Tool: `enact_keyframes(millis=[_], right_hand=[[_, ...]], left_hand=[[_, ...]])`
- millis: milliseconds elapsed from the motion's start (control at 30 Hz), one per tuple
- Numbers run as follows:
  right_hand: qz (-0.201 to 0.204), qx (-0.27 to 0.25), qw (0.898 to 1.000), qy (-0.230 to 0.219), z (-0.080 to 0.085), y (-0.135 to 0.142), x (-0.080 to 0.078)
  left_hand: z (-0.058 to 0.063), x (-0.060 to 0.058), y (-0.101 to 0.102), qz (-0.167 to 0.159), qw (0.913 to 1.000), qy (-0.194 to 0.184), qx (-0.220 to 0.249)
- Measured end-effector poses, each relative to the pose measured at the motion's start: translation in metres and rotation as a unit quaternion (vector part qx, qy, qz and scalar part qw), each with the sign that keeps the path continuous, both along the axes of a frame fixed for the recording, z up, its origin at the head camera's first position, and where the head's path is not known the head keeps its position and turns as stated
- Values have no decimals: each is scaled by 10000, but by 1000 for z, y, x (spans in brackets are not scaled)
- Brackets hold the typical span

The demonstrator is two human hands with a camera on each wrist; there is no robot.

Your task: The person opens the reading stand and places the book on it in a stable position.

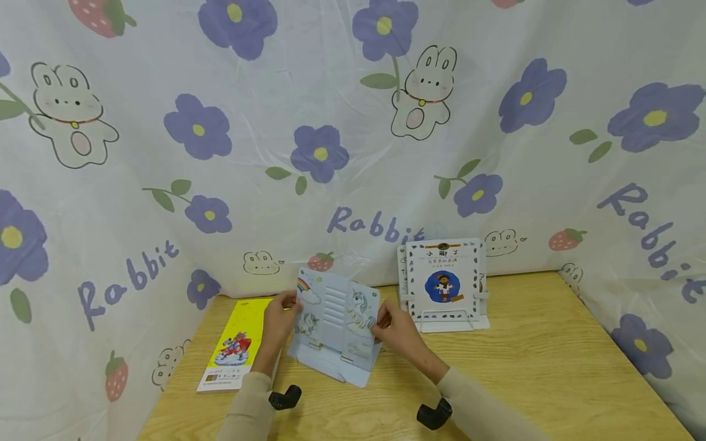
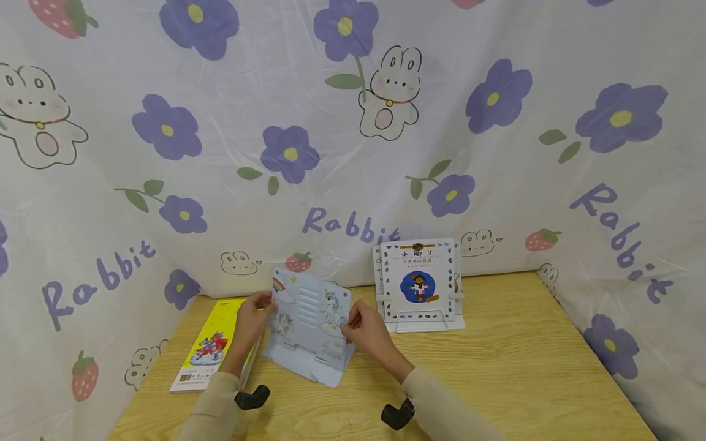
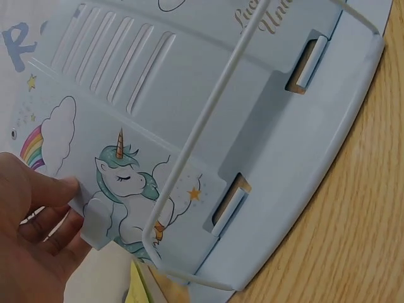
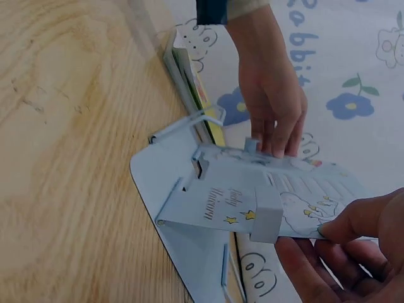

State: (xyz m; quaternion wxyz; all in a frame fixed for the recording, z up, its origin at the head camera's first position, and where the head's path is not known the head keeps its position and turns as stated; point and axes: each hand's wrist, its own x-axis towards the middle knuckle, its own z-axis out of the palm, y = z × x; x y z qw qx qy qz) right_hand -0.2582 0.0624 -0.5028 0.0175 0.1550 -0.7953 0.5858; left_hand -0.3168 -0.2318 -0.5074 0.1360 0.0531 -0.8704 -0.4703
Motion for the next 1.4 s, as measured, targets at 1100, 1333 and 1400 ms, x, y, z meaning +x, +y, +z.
enact_keyframes(millis=[1100, 1333, 1400], right_hand=[[402, 859, 9677, 2334, -8, -82, 34], [372, 1011, 9678, 2277, -10, -96, 32], [333, 987, 9697, 2210, -10, -98, 32]], left_hand=[[10, -40, -2, -441, 9977, 167, 481], [10, -43, -2, -440, 9972, 233, 558], [9, -43, -2, -421, 9970, 212, 611]])
